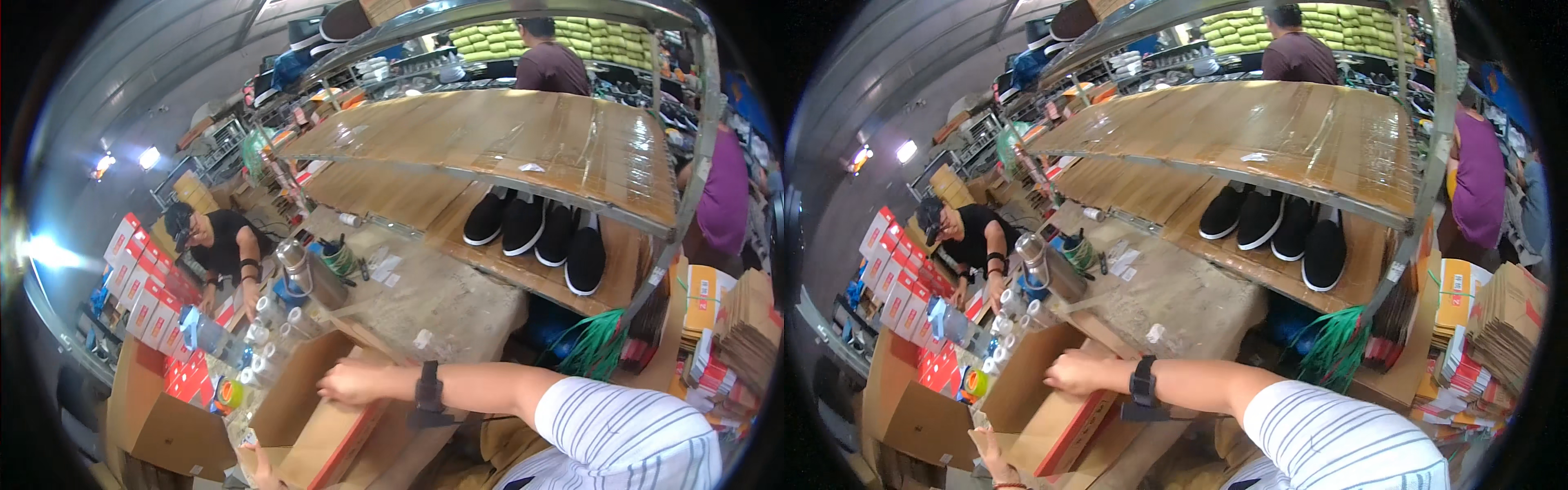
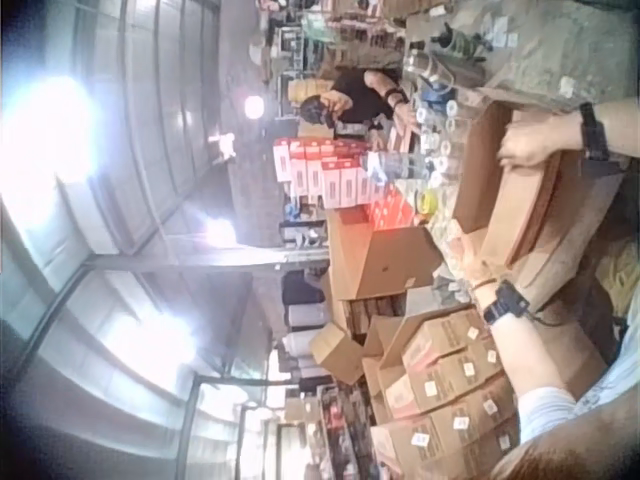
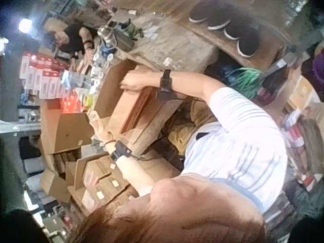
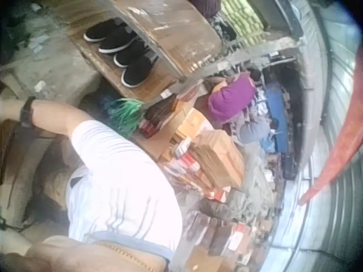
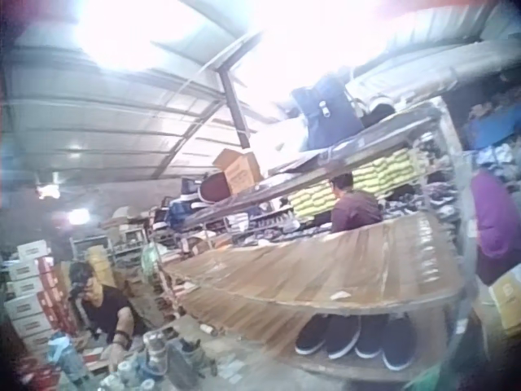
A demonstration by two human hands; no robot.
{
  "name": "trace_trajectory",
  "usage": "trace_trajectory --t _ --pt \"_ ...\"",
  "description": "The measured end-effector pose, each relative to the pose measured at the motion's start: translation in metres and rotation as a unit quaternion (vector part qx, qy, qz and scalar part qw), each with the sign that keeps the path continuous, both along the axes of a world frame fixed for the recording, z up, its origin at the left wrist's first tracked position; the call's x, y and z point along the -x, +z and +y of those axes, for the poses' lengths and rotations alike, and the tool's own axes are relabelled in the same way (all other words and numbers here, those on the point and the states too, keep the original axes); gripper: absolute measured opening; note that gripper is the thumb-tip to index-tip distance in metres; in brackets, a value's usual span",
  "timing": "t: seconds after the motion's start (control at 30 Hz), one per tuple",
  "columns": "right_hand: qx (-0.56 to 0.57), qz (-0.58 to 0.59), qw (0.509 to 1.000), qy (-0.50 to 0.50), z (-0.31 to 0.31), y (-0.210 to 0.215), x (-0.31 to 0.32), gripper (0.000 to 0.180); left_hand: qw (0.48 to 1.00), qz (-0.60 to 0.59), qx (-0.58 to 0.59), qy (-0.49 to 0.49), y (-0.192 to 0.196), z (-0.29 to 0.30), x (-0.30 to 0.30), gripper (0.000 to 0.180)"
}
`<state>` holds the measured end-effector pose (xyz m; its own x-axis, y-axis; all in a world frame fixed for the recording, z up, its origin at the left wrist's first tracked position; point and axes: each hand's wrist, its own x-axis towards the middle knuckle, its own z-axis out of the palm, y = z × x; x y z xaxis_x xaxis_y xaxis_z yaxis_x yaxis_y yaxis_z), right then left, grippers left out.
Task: Packing pairs of shoes into cardboard boxes and stacking them.
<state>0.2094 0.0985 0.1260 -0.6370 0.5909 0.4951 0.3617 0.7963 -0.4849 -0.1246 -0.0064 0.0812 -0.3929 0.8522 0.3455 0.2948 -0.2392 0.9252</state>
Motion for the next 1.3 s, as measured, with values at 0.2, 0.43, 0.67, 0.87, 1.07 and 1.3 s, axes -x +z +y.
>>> trace_trajectory --t 0.2,0.43,0.67,0.87,1.07,1.3 --pt "-0.181 0.126 0.973 0.074 -0.006 0.011 0.003 0.017 0.933 0.31 0.152 0.1 0.046 -0.018 -0.089 0.116" --pt "0.031 0.303 0.936 -0.174 0.034 -0.012 -0.036 0.033 0.978 0.186 0.03 0.091 0.017 -0.018 -0.069 0.094" --pt "0.023 -0.041 0.999 -0.021 0.026 0.01 -0.053 0.079 0.941 0.316 0.042 0.109 0.063 -0.036 -0.112 0.054" --pt "0.021 0.011 0.994 -0.109 0.016 0.017 -0.052 0.051 0.901 0.393 0.073 0.166 0.072 -0.042 -0.132 0.068" --pt "0.137 0.235 0.962 -0.031 0.021 0.01 -0.092 0.036 0.963 0.205 0.173 0.026 0.11 -0.038 -0.13 0.051" --pt "0.201 -0.019 0.927 -0.317 0.087 -0.046 -0.213 0.04 0.749 0.605 0.249 0.102 0.051 -0.042 -0.193 0.064"
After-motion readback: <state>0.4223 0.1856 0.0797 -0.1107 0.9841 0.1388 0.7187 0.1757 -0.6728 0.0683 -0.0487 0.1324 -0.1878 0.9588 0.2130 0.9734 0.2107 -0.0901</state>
